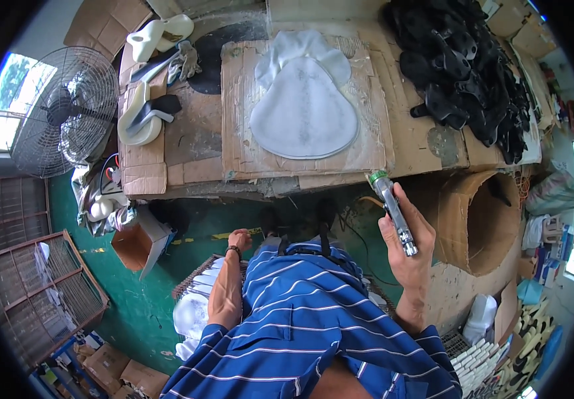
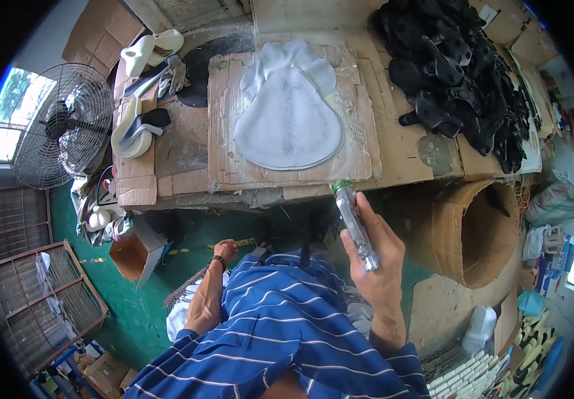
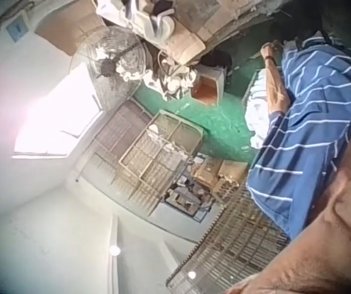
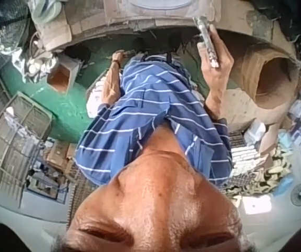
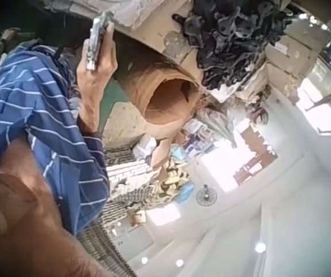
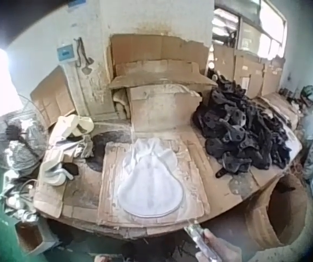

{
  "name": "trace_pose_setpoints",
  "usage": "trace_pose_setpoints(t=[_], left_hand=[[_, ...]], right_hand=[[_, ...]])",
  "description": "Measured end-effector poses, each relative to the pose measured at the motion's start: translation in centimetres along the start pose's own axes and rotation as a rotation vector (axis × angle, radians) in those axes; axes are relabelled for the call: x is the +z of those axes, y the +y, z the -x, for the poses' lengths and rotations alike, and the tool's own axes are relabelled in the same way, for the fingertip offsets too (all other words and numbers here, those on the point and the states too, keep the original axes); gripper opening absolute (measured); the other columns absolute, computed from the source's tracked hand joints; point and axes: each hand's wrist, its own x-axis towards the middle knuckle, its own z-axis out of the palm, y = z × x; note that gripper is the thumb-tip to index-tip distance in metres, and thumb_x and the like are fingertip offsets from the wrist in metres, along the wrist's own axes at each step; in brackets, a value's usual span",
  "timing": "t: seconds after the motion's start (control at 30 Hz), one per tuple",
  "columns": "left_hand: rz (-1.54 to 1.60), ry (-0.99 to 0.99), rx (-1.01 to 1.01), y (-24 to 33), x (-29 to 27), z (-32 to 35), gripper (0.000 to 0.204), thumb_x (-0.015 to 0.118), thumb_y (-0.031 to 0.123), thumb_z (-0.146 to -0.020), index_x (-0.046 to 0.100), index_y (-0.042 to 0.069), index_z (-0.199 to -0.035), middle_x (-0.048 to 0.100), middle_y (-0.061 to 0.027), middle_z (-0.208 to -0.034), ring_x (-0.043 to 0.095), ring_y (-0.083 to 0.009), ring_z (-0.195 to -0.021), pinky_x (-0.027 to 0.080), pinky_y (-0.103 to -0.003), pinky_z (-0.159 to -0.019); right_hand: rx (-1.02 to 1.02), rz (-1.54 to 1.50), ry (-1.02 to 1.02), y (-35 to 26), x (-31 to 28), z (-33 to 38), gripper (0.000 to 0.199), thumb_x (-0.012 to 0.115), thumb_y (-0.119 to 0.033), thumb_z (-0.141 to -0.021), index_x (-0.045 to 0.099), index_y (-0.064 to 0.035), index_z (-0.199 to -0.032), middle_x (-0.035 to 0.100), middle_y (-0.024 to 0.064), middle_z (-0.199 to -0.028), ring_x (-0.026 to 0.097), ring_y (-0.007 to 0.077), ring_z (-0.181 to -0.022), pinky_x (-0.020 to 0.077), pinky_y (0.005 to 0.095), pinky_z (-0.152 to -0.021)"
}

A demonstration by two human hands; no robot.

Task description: Applying adhesive to fabric components using a spray gun and organizing them on a rack for drying.

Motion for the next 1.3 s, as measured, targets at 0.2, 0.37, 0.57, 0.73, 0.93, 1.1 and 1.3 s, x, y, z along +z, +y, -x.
trace_pose_setpoints(t=[0.2,0.37,0.57,0.73,0.93,1.1,1.3], left_hand=[[0.000,-0.023,-0.016,0.2,0.3,-0.2,0.026,0.058,0.005,-0.092,0.068,0.009,-0.116,0.072,-0.0067,-0.092,0.072,-0.0212,-0.075,0.062,-0.042,-0.064],[-0.055,-0.051,-0.004,0.9,1.0,-0.1,0.028,0.057,0.006,-0.092,0.067,0.009,-0.118,0.072,-0.0072,-0.094,0.072,-0.0219,-0.077,0.062,-0.044,-0.067],[-0.066,-0.094,0.000,2.2,2.2,-0.6,0.030,0.060,0.006,-0.090,0.067,0.009,-0.120,0.071,-0.0078,-0.097,0.071,-0.0250,-0.086,0.061,-0.050,-0.082],[-0.078,-0.114,0.011,2.2,2.7,-1.3,0.031,0.063,0.005,-0.089,0.067,0.009,-0.120,0.071,-0.0067,-0.095,0.070,-0.0243,-0.083,0.061,-0.048,-0.080],[-0.180,-0.102,0.035,2.6,3.7,-1.3,0.030,0.053,0.007,-0.094,0.067,0.010,-0.121,0.073,-0.0065,-0.092,0.071,-0.0207,-0.076,0.062,-0.041,-0.066],[-0.061,-0.087,0.005,2.7,3.3,-0.8,0.032,0.063,0.003,-0.090,0.066,0.009,-0.122,0.072,-0.0080,-0.097,0.071,-0.0235,-0.080,0.062,-0.045,-0.073],[-0.062,-0.076,0.028,1.0,2.5,-0.2,0.028,0.058,0.006,-0.092,0.067,0.012,-0.118,0.073,-0.0050,-0.091,0.071,-0.0204,-0.075,0.061,-0.042,-0.066]], right_hand=[[-0.025,0.009,-0.052,-0.9,0.0,0.0,0.057,0.074,0.001,-0.090,0.059,-0.0028,-0.145,0.072,0.0188,-0.107,0.073,0.0282,-0.091,0.0566,0.0349,-0.078],[0.067,0.049,0.027,-0.4,-1.4,1.5,0.054,0.074,-0.001,-0.091,0.060,-0.0018,-0.143,0.072,0.0197,-0.110,0.073,0.0288,-0.094,0.0562,0.0349,-0.080],[0.266,0.076,0.022,-0.9,-3.6,4.2,0.051,0.075,-0.003,-0.091,0.063,-0.0015,-0.140,0.073,0.0207,-0.112,0.073,0.0298,-0.097,0.0551,0.0353,-0.084],[0.380,0.076,-0.007,-0.7,-5.4,6.9,0.052,0.075,-0.001,-0.088,0.063,-0.0003,-0.139,0.073,0.0227,-0.114,0.073,0.0307,-0.098,0.0553,0.0360,-0.085],[0.155,0.031,-0.184,-2.3,-4.2,5.5,0.059,0.076,0.007,-0.082,0.063,-0.0009,-0.139,0.072,0.0200,-0.107,0.073,0.0313,-0.090,0.0556,0.0355,-0.078],[0.096,0.013,-0.080,-2.1,-3.7,3.2,0.057,0.075,0.006,-0.084,0.062,-0.0005,-0.139,0.072,0.0193,-0.106,0.072,0.0308,-0.089,0.0555,0.0351,-0.079],[0.086,0.069,-0.173,-1.2,-5.0,3.6,0.058,0.076,0.005,-0.083,0.063,-0.0021,-0.139,0.072,0.0202,-0.105,0.073,0.0317,-0.091,0.0556,0.0360,-0.079]])
